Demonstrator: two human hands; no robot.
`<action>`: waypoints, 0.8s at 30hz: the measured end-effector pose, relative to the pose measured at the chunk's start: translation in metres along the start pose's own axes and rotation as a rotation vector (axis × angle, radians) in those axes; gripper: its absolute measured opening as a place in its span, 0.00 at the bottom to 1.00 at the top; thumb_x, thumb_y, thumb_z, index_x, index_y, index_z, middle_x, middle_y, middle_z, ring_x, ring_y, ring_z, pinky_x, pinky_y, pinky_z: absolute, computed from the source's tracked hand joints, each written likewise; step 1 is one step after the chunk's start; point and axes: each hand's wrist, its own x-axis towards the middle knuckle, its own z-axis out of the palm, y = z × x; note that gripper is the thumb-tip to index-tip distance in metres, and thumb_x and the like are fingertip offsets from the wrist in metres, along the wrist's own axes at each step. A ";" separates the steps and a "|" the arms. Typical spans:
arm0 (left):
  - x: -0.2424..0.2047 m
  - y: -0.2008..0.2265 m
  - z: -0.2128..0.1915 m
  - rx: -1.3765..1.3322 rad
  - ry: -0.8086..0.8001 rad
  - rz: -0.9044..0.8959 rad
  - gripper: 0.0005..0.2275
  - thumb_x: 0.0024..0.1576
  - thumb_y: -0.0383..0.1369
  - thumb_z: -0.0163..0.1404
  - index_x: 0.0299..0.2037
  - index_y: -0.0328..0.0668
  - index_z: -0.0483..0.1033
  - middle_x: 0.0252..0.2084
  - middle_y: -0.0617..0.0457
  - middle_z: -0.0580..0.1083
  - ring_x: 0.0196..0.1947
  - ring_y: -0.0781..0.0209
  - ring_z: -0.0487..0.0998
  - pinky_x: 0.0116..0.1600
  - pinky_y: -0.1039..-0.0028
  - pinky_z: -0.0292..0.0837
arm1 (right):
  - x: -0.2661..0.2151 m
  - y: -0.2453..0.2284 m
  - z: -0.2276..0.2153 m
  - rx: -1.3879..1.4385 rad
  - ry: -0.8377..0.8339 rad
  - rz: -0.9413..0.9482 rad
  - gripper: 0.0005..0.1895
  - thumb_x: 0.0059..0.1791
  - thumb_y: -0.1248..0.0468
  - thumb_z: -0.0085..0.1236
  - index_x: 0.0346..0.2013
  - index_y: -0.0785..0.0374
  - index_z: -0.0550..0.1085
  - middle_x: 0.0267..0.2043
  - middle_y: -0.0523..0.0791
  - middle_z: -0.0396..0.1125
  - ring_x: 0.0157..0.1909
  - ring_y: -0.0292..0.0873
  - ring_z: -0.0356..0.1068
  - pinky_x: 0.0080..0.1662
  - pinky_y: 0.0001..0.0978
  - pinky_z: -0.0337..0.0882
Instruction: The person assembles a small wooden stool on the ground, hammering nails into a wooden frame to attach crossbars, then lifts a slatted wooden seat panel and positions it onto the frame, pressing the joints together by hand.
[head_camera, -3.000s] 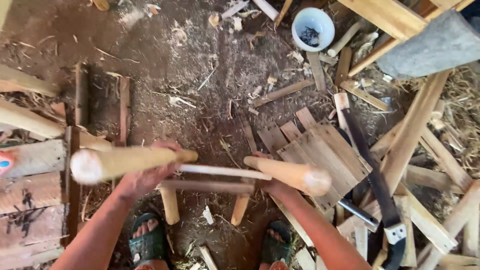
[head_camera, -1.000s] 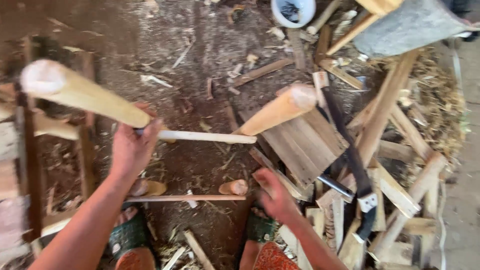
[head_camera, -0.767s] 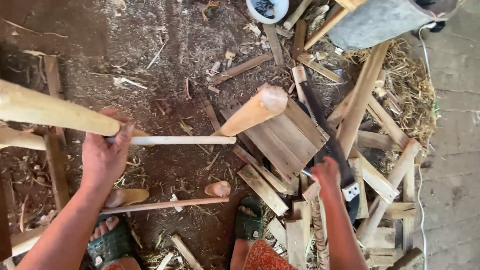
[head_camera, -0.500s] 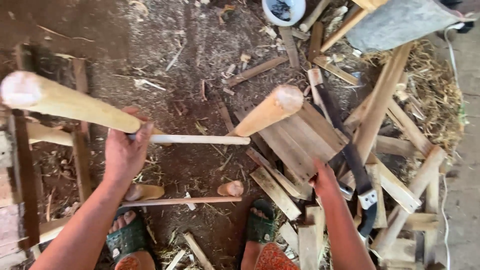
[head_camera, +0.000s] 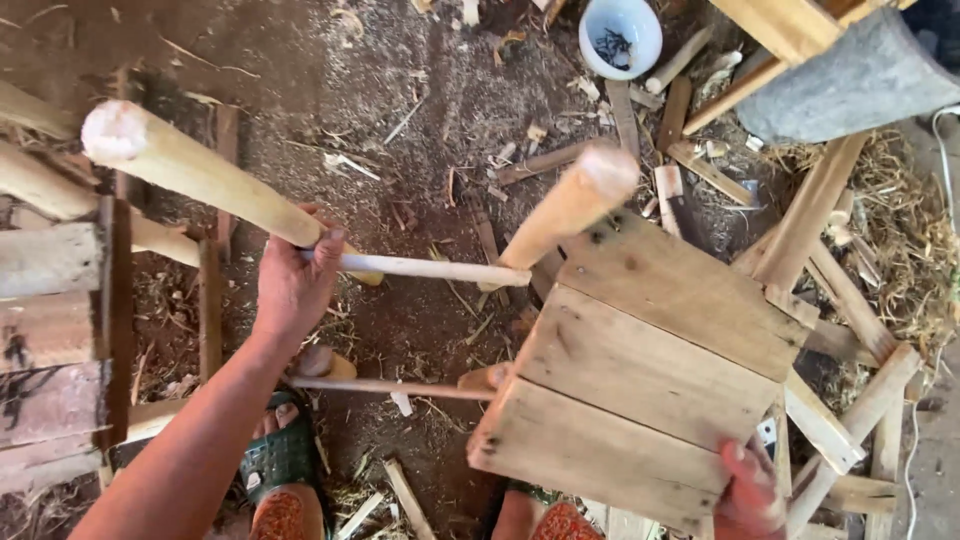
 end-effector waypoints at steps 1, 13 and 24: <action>0.000 0.001 -0.003 -0.016 -0.024 -0.061 0.17 0.58 0.35 0.45 0.53 0.32 0.57 0.38 0.48 0.71 0.31 0.59 0.74 0.32 0.73 0.70 | 0.017 0.020 -0.024 0.029 -0.073 -0.071 0.33 0.40 0.66 0.39 0.61 0.71 0.58 0.55 0.55 0.58 0.51 0.53 0.56 0.52 0.42 0.53; -0.006 -0.006 -0.007 0.054 -0.148 0.014 0.18 0.58 0.37 0.41 0.51 0.29 0.61 0.34 0.44 0.71 0.30 0.54 0.73 0.33 0.68 0.71 | -0.030 -0.028 0.155 -0.346 -0.212 0.285 0.21 0.41 0.74 0.49 0.48 0.80 0.69 0.43 0.59 0.66 0.44 0.52 0.61 0.46 0.39 0.58; -0.010 -0.012 -0.030 -0.243 -0.356 -0.130 0.14 0.58 0.30 0.37 0.54 0.38 0.61 0.55 0.43 0.69 0.52 0.52 0.71 0.55 0.65 0.69 | -0.013 -0.014 0.191 0.771 -1.053 0.565 0.30 0.53 0.52 0.25 0.65 0.67 0.49 0.69 0.49 0.47 0.69 0.40 0.43 0.64 0.33 0.38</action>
